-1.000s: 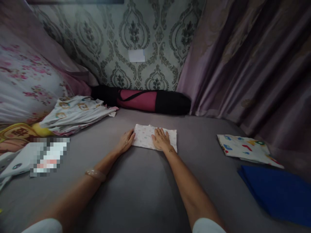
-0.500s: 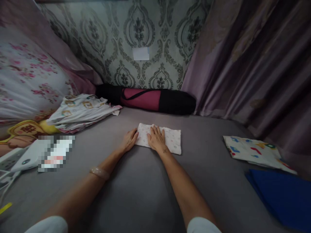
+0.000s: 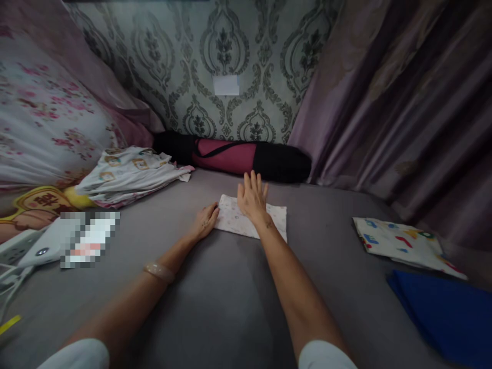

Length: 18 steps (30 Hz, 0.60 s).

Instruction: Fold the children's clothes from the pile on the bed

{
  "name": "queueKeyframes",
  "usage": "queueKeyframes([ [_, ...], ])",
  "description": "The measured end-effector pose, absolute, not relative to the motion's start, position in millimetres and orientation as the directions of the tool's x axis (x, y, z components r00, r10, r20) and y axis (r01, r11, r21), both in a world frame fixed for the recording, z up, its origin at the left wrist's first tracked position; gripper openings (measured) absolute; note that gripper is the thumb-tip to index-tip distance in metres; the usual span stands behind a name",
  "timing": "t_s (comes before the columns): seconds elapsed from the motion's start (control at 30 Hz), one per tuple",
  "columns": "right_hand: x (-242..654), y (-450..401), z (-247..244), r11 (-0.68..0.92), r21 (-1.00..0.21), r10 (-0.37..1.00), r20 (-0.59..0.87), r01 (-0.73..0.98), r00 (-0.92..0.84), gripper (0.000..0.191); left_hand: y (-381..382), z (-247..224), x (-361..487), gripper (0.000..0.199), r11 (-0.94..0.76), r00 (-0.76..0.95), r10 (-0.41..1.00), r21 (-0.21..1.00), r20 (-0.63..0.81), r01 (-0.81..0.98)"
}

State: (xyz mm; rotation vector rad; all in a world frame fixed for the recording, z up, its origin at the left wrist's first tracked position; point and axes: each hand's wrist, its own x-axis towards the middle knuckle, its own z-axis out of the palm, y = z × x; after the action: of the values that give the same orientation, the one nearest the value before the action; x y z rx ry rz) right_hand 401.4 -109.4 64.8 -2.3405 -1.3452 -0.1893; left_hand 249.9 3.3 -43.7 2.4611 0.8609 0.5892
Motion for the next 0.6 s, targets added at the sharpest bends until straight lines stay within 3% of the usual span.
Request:
queueKeyframes([
  [0.07,401.3,-104.0,93.8,-0.401,-0.291,0.729,0.473,0.869,0.495,0.058,3.2,-44.2,250.3,0.046,-0.684,0.702,0.673,0.559,0.234,0.469],
  [0.17,394.9,-94.6,106.5,-0.364,-0.273,0.712,0.534,0.890,0.455,0.057,3.3,-43.9,250.5,0.047,-0.664,0.688,0.689,0.579,0.228,0.472],
  [0.27,382.1,-85.6,76.0,-0.347,-0.264,0.781,0.450,0.900,0.433,0.055,3.7,-42.5,250.5,0.049,-0.627,0.659,0.718,0.620,0.225,0.471],
  [0.4,363.3,-79.3,13.6,-0.343,-0.275,0.892,0.204,0.898,0.403,0.055,4.4,-40.2,249.7,0.053,-0.583,0.619,0.753,0.663,0.223,0.470],
  [0.6,351.7,-80.1,-17.9,-0.329,-0.256,0.916,0.148,0.909,0.373,0.058,3.0,-38.7,249.4,0.051,-0.533,0.595,0.774,0.729,0.217,0.429],
])
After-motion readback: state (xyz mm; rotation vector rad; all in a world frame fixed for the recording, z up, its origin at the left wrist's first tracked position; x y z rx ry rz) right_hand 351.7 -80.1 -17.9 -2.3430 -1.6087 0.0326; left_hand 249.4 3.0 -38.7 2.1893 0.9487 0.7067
